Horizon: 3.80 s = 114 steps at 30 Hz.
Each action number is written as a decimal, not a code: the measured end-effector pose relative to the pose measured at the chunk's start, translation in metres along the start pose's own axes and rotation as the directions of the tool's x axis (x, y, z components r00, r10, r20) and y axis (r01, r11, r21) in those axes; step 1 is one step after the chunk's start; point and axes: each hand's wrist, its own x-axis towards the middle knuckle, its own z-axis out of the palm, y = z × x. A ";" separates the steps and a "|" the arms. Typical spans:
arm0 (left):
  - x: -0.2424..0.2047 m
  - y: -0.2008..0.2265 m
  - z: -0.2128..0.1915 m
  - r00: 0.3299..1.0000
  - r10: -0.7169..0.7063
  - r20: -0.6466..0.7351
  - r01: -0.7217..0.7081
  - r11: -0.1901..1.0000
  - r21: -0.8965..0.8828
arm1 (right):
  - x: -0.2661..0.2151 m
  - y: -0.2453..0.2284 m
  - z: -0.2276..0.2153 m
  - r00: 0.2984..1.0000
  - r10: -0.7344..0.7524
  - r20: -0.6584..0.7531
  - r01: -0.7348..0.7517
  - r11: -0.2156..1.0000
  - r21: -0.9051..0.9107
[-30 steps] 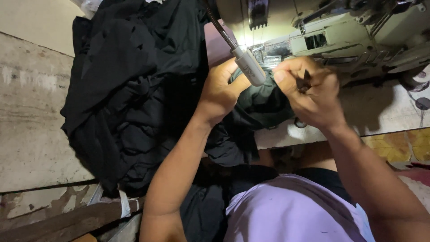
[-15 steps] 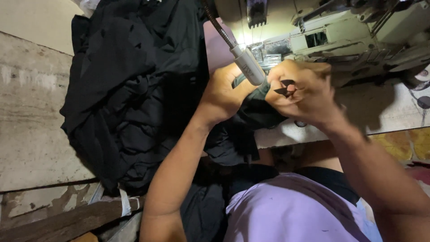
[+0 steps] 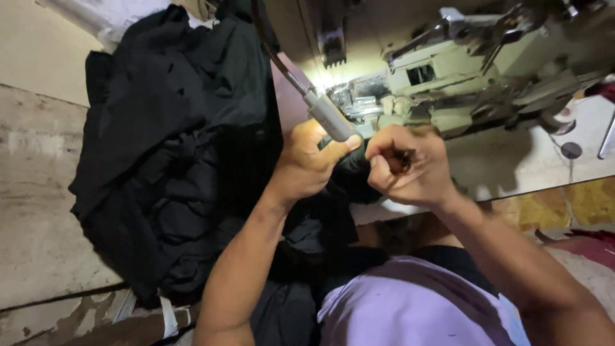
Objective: Trimming loose threads from a black garment using thread snips at a sewing workstation.
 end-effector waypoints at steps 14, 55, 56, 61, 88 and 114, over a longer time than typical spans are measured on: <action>-0.007 0.021 0.000 0.984 0.130 -0.125 -0.147 0.979 -0.141 | 0.001 0.010 -0.005 0.987 0.120 0.110 -0.126 0.991 0.047; -0.013 -0.012 0.017 0.907 0.082 -0.412 -0.306 0.801 -0.515 | 0.014 -0.011 -0.013 0.923 0.370 0.103 -0.365 0.929 -0.058; -0.014 -0.004 0.016 0.906 0.099 -0.411 -0.318 0.800 -0.509 | 0.015 -0.015 -0.014 0.919 0.372 0.131 -0.370 0.928 -0.039; -0.018 0.008 0.013 0.911 0.119 -0.394 -0.325 0.797 -0.510 | 0.012 -0.008 -0.016 0.916 0.362 0.175 -0.368 0.930 0.003; -0.015 0.001 -0.005 0.907 0.273 -0.321 -0.383 0.853 -0.355 | 0.011 -0.018 -0.028 0.957 0.287 0.048 -0.285 0.957 -0.045; -0.044 -0.007 0.030 0.977 -0.032 -0.211 -0.171 0.475 -0.863 | 0.002 -0.057 -0.005 0.917 -0.363 0.166 0.396 0.881 -0.260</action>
